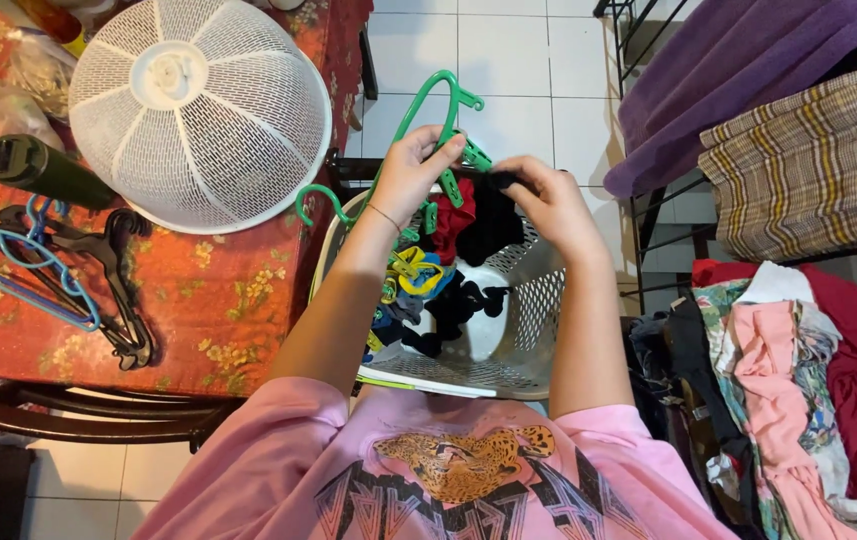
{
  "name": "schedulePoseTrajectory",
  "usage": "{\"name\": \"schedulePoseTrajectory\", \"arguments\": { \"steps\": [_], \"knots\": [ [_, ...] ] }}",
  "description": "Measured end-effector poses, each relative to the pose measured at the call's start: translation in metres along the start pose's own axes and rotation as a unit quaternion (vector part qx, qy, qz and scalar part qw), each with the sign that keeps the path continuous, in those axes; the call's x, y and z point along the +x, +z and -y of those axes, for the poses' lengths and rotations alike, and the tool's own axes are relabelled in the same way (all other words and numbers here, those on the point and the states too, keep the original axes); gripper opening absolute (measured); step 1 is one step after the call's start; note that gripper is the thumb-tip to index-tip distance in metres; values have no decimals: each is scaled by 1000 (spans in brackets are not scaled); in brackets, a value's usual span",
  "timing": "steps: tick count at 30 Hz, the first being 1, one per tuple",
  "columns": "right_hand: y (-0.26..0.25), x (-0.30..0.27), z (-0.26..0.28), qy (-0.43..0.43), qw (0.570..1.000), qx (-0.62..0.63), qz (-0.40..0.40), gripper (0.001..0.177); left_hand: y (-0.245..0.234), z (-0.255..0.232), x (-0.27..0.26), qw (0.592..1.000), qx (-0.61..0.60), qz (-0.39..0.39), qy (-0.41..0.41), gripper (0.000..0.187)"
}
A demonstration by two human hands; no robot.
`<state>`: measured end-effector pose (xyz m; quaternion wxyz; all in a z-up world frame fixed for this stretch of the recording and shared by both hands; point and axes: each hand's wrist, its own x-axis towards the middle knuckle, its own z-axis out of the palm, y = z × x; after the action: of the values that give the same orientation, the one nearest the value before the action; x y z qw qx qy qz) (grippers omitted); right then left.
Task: The person takes a purple checkered shirt from a laundry basket, places it on a black hanger, and hangs it on a clothes rack. Then, the person uses a green multi-clip hanger to hang several small items, including socks and underwear, from the laundry basket.
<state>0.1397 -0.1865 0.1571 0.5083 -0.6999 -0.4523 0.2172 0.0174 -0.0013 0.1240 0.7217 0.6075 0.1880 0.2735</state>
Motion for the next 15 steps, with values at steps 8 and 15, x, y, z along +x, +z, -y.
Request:
{"name": "schedulePoseTrajectory", "arguments": {
  "steps": [8, 15],
  "knots": [
    [12, 6, -30, 24, 976, 189, -107, 24, 4, 16, 8, 1000, 16, 1, 14, 22],
    [12, 6, -17, -3, 965, 252, -67, 15, 7, 13, 9, 999, 34, -27, 21, 19]
  ]
}}
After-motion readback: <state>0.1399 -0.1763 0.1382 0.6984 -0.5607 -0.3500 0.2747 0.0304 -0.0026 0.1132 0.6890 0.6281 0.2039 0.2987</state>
